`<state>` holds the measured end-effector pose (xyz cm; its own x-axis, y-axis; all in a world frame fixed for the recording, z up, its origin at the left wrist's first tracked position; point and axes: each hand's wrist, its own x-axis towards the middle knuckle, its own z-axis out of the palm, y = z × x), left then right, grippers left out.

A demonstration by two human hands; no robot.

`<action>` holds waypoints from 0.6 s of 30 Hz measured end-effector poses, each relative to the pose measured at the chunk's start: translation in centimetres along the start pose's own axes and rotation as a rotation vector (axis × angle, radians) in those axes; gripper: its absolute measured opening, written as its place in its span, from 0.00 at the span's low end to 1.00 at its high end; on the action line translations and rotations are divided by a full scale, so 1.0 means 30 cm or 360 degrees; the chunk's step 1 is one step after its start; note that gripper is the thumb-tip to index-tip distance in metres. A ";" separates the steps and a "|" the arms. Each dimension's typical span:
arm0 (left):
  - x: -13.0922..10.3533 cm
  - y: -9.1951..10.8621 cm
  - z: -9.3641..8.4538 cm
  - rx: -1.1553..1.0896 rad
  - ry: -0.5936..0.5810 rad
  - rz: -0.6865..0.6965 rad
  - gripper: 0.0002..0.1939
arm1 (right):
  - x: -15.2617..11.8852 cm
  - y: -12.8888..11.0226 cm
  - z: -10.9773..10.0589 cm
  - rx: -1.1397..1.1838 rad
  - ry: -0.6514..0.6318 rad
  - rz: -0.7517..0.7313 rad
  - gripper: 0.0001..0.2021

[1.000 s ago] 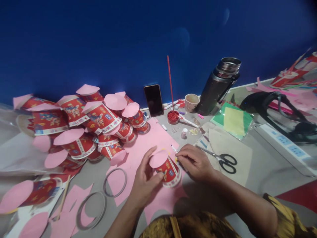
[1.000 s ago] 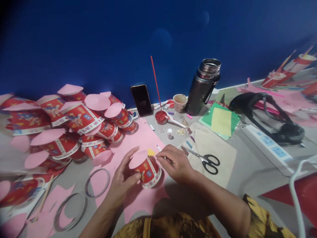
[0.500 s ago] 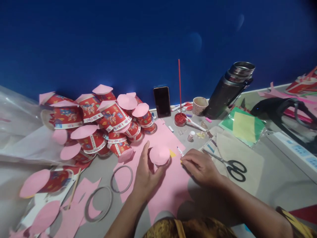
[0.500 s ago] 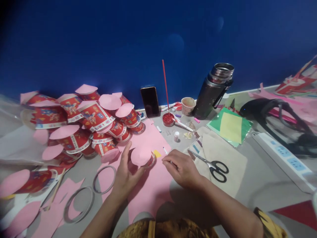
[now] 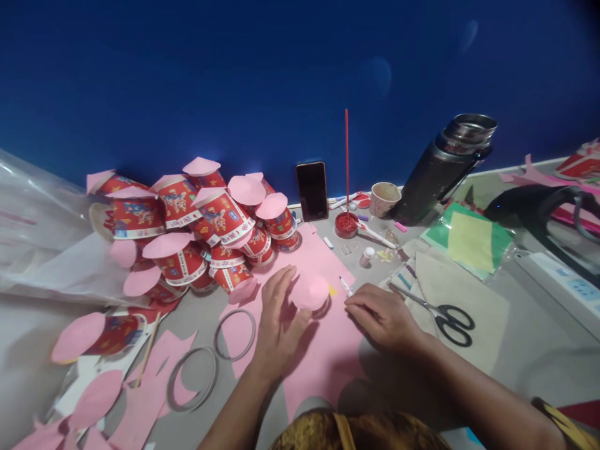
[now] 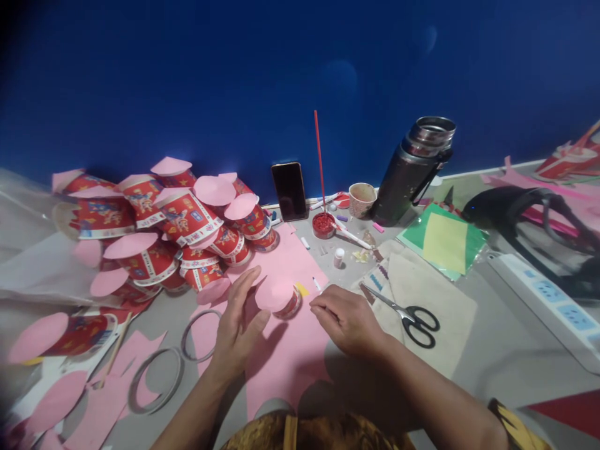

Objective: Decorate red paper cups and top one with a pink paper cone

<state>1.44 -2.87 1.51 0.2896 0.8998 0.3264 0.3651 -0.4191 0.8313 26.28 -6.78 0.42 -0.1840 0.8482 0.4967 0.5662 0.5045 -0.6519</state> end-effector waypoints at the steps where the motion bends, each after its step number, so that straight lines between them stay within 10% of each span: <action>1: 0.002 -0.003 0.001 0.0056 -0.0002 0.0045 0.30 | -0.001 0.002 0.002 0.0002 -0.0001 -0.0002 0.07; 8: 0.004 -0.004 0.010 0.0119 0.0029 0.0062 0.26 | 0.001 -0.006 0.004 0.0102 -0.0003 0.0134 0.08; 18: 0.010 -0.020 0.004 0.0156 0.0000 0.0008 0.22 | 0.175 -0.092 -0.020 0.0418 -0.0162 0.0954 0.18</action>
<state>1.40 -2.34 1.05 0.2914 0.8978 0.3303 0.4486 -0.4332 0.7817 24.23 -3.83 5.17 0.0200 0.9988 -0.0438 0.3816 -0.0481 -0.9231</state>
